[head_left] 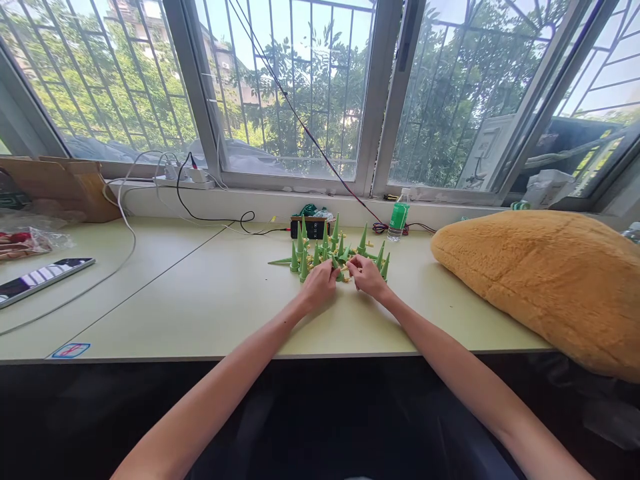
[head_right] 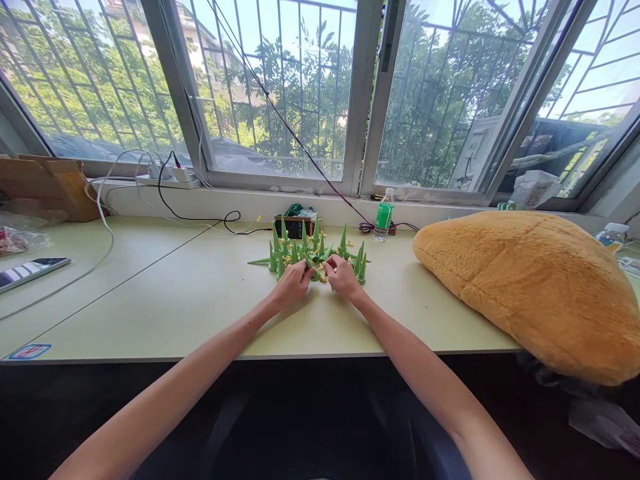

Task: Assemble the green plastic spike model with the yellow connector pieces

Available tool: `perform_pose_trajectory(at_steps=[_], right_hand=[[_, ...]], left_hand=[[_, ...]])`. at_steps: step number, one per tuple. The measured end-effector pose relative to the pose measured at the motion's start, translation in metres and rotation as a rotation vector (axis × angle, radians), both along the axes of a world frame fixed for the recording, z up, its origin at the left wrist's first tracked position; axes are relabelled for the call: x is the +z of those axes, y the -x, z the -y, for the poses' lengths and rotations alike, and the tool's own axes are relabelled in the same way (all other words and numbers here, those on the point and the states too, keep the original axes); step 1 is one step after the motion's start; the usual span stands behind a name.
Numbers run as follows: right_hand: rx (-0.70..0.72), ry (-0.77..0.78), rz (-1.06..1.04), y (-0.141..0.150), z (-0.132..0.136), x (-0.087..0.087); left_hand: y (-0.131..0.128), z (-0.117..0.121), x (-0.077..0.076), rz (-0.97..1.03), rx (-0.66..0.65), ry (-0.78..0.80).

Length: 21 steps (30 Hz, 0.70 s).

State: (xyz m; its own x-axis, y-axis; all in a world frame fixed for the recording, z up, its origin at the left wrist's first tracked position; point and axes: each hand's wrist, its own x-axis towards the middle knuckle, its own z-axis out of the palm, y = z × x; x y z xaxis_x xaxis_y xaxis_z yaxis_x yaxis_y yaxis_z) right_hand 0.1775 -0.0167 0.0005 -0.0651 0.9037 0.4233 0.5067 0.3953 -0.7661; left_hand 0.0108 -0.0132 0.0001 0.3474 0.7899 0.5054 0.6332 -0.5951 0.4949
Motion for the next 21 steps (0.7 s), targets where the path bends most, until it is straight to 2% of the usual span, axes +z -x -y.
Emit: perform_pose_trajectory(at_steps=[21], right_hand=[[-0.050, -0.069, 0.193, -0.0022, -0.0058, -0.0051]], left_hand=[[0.0026, 0.0020, -0.0014, -0.065, -0.043, 0.000]])
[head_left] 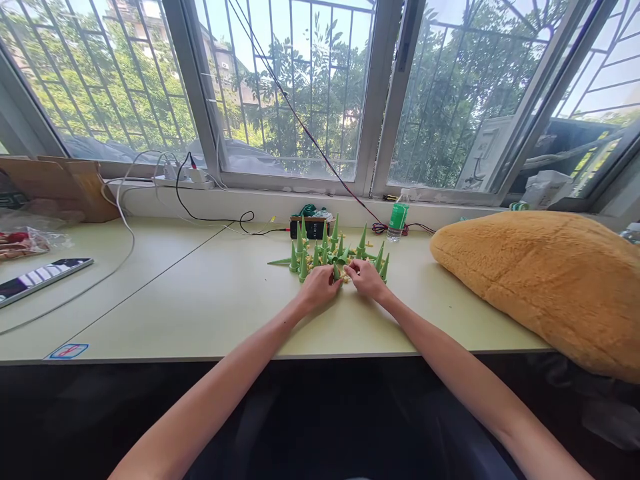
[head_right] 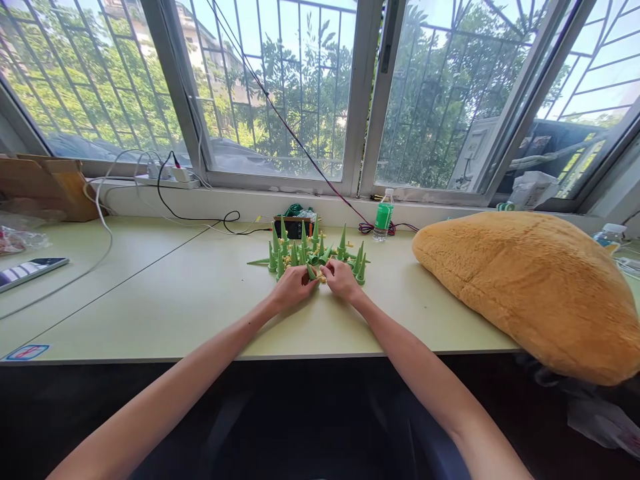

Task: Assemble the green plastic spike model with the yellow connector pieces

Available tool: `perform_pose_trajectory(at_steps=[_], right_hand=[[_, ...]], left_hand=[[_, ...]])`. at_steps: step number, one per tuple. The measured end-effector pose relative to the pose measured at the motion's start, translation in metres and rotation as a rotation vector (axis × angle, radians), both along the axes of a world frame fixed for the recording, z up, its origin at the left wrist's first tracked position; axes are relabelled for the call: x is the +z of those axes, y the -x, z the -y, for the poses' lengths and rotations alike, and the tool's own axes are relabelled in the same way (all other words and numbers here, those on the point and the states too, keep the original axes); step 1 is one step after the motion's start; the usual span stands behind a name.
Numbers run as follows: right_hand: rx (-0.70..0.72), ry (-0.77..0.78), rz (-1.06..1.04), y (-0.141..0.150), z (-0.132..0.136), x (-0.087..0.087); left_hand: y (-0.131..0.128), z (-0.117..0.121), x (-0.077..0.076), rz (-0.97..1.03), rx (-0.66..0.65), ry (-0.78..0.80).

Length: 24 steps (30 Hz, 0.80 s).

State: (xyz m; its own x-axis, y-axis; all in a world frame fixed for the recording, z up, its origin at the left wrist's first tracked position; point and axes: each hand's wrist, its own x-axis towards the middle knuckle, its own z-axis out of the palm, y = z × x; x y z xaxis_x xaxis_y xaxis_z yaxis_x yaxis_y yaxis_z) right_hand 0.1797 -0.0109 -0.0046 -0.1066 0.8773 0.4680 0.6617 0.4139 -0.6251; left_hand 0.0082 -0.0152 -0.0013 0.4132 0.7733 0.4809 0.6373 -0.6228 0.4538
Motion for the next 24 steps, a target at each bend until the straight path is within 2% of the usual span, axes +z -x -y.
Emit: perform_pose_trajectory(at_steps=[18, 24], right_hand=[[-0.029, -0.024, 0.054, 0.0005, -0.0010, -0.0005], [-0.011, -0.033, 0.029, 0.0011, -0.0003, -0.0004]], left_hand=[[0.0002, 0.0023, 0.0014, 0.045, -0.060, -0.076], [0.0000, 0.0023, 0.0015, 0.039, -0.034, -0.085]])
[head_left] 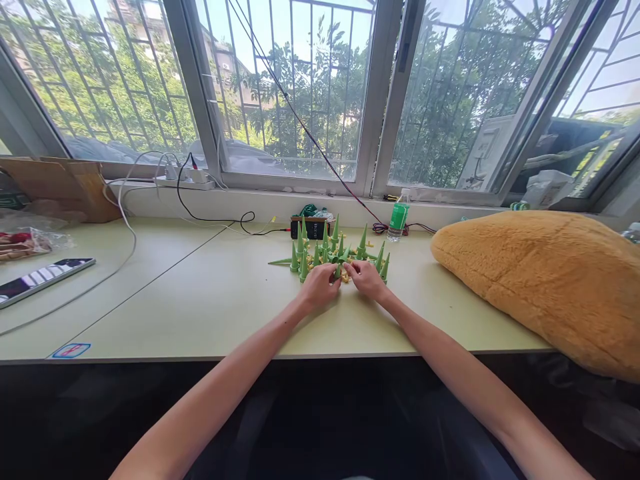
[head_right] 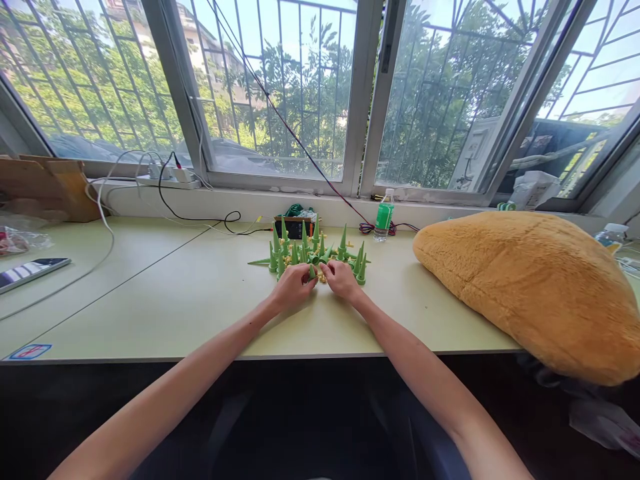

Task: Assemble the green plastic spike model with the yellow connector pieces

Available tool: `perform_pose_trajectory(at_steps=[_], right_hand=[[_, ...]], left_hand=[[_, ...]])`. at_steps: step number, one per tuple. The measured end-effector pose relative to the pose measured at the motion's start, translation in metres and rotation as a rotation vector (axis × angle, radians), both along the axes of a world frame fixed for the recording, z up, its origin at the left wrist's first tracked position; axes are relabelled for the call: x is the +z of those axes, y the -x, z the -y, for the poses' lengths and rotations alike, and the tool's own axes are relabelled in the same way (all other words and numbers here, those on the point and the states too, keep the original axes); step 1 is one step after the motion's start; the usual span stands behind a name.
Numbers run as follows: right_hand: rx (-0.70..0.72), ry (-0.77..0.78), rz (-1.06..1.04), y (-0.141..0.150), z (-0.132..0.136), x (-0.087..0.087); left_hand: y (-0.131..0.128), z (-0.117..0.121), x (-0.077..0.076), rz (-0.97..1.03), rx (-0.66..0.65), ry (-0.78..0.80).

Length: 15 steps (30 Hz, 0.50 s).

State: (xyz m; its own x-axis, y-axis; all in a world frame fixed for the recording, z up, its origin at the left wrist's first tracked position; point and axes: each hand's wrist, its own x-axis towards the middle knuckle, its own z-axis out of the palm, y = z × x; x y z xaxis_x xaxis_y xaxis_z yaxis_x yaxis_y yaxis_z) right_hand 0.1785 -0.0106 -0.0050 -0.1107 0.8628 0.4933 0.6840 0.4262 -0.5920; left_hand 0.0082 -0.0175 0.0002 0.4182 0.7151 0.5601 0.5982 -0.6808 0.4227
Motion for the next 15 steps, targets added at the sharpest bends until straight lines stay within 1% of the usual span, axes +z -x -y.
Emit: perform_pose_trajectory(at_steps=[4, 7, 15], right_hand=[[0.052, 0.032, -0.048, 0.0008, 0.0030, 0.0024], [0.090, 0.034, -0.045, 0.0014, 0.0041, 0.0030], [0.085, -0.001, -0.014, 0.0010, 0.0003, -0.0002]], left_hand=[[-0.0003, -0.0001, 0.0001, 0.034, 0.041, -0.009], [-0.0007, -0.0006, -0.0001, 0.060, 0.060, -0.020], [-0.0012, -0.0041, -0.0038, 0.096, 0.015, -0.046]])
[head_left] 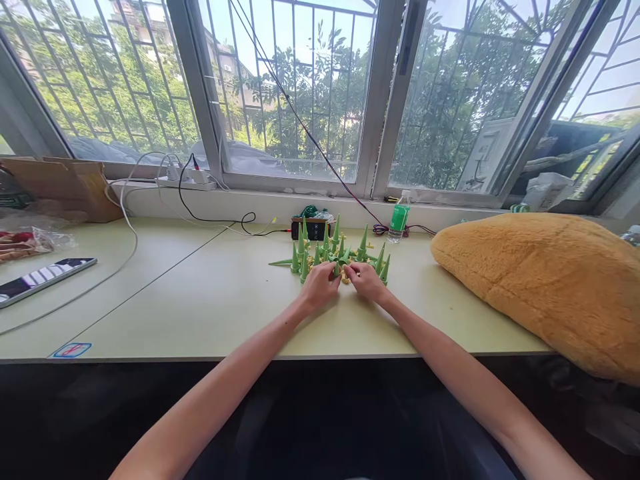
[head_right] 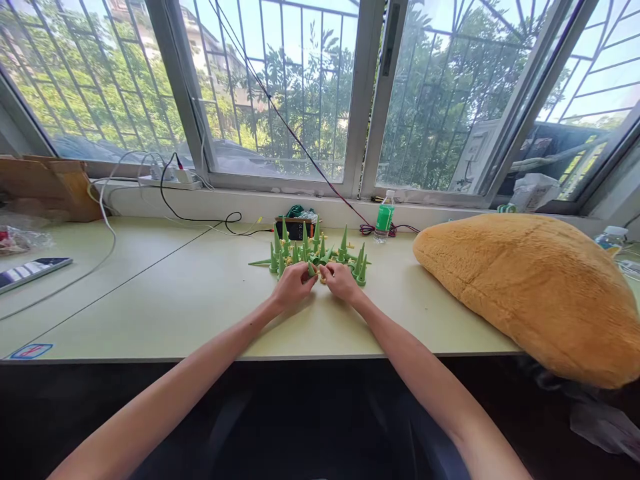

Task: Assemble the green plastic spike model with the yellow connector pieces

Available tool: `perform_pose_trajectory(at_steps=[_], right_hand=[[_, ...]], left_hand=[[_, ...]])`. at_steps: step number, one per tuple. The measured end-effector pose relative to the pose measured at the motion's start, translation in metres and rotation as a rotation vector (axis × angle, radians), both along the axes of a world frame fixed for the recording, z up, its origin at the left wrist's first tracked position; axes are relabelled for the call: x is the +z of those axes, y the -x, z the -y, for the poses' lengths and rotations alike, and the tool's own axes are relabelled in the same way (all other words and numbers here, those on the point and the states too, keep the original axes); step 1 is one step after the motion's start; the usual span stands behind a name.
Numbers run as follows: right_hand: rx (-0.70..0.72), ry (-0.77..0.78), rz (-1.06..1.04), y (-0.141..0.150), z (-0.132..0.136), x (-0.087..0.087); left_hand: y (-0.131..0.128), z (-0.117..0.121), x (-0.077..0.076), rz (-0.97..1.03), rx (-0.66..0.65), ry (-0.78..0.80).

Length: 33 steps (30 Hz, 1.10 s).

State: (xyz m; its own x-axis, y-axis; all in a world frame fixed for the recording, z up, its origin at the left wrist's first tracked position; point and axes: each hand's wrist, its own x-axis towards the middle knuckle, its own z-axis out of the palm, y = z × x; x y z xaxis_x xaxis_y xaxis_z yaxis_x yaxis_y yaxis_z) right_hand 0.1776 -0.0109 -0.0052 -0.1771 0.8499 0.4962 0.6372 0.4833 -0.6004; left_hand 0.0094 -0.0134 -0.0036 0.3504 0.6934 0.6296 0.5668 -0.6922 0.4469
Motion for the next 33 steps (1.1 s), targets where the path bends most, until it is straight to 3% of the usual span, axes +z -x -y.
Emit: perform_pose_trajectory(at_steps=[3, 11, 20, 27, 33], right_hand=[[-0.012, 0.030, -0.043, 0.000, -0.002, -0.002], [0.073, 0.316, -0.281, 0.000, -0.005, -0.006], [0.015, 0.111, -0.143, 0.002, 0.001, 0.000], [0.140, 0.161, -0.273, 0.002, 0.008, 0.006], [0.200, 0.152, -0.303, 0.001, 0.011, 0.008]], left_hand=[[0.000, 0.000, 0.000, -0.005, -0.023, -0.008], [0.001, 0.001, 0.001, -0.012, -0.065, -0.013], [0.001, -0.003, -0.001, 0.028, -0.019, 0.024], [0.000, -0.005, 0.001, 0.087, 0.071, 0.097], [-0.001, -0.002, 0.006, 0.141, 0.061, 0.163]])
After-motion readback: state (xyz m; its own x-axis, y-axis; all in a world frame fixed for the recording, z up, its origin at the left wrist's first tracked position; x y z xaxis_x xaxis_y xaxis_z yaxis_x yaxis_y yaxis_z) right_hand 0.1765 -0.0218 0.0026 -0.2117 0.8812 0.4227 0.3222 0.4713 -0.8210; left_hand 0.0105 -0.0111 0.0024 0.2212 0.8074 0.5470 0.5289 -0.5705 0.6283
